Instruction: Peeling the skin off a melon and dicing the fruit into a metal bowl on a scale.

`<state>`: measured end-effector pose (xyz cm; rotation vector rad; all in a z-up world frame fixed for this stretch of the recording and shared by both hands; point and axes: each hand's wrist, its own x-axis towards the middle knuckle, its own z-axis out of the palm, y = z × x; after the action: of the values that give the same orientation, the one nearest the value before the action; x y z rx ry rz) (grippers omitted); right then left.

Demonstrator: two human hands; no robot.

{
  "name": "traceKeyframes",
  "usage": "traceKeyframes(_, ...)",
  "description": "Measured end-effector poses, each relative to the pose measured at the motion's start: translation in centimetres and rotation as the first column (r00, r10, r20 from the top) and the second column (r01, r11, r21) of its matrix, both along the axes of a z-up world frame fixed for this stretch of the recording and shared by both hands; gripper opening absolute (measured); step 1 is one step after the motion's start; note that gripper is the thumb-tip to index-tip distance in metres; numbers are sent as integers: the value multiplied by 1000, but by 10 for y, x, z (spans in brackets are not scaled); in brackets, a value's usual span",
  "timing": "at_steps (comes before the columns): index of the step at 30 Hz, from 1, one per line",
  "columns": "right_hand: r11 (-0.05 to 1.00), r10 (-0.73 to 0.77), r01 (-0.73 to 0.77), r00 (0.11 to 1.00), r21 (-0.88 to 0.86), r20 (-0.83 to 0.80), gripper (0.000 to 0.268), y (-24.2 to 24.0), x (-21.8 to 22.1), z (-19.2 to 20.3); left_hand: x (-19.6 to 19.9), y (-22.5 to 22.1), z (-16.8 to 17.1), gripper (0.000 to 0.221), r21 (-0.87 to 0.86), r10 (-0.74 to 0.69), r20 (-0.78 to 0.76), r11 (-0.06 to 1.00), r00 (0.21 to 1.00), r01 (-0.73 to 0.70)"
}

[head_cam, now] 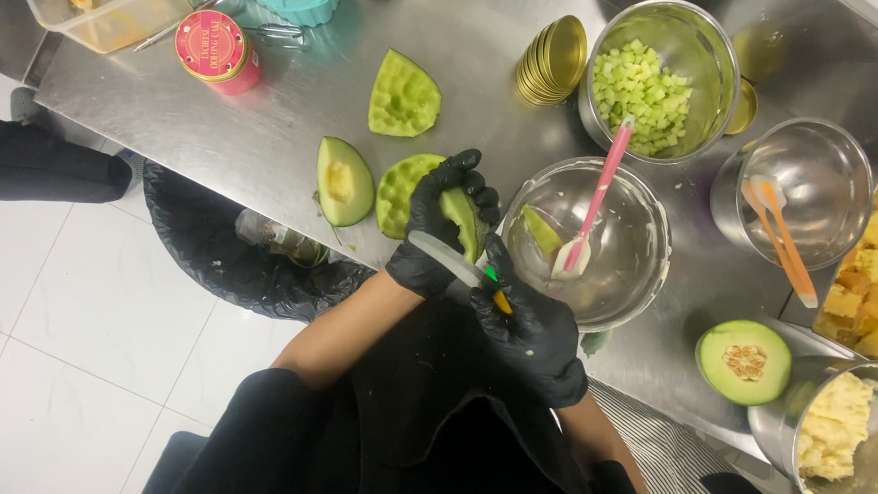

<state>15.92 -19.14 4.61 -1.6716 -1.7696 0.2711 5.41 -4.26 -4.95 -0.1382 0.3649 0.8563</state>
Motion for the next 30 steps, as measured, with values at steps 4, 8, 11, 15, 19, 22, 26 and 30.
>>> traceKeyframes(4,999,19,-20,999,-32,-30,61,3,-3,12,0,-1,5,28,117,72,23,990,997,-74)
traceKeyframes(8,983,33,-51,994,-174,-104,62,2,0,7,1,0,2,26,90,121,-49,989,991,-116)
traceKeyframes(11,986,30,-49,992,-160,-121,59,2,2,-3,2,-1,4,27,141,123,-8,983,992,-120)
traceKeyframes(15,999,20,-16,993,37,-120,58,5,-4,-10,4,-2,16,27,131,125,-12,984,992,-123)
traceKeyframes(19,992,28,-48,984,-113,-175,62,1,3,-26,3,-12,29,25,105,132,-61,987,989,-126)
traceKeyframes(22,991,-26,5,988,-134,-153,61,1,7,-26,1,-16,34,29,243,156,-21,959,988,-146)
traceKeyframes(26,981,37,-75,977,-178,-209,61,5,10,-3,-4,-19,43,34,194,0,-139,981,990,27)
traceKeyframes(30,981,6,-35,988,-189,-152,62,2,14,-5,-10,-12,40,37,174,-52,59,984,997,41)
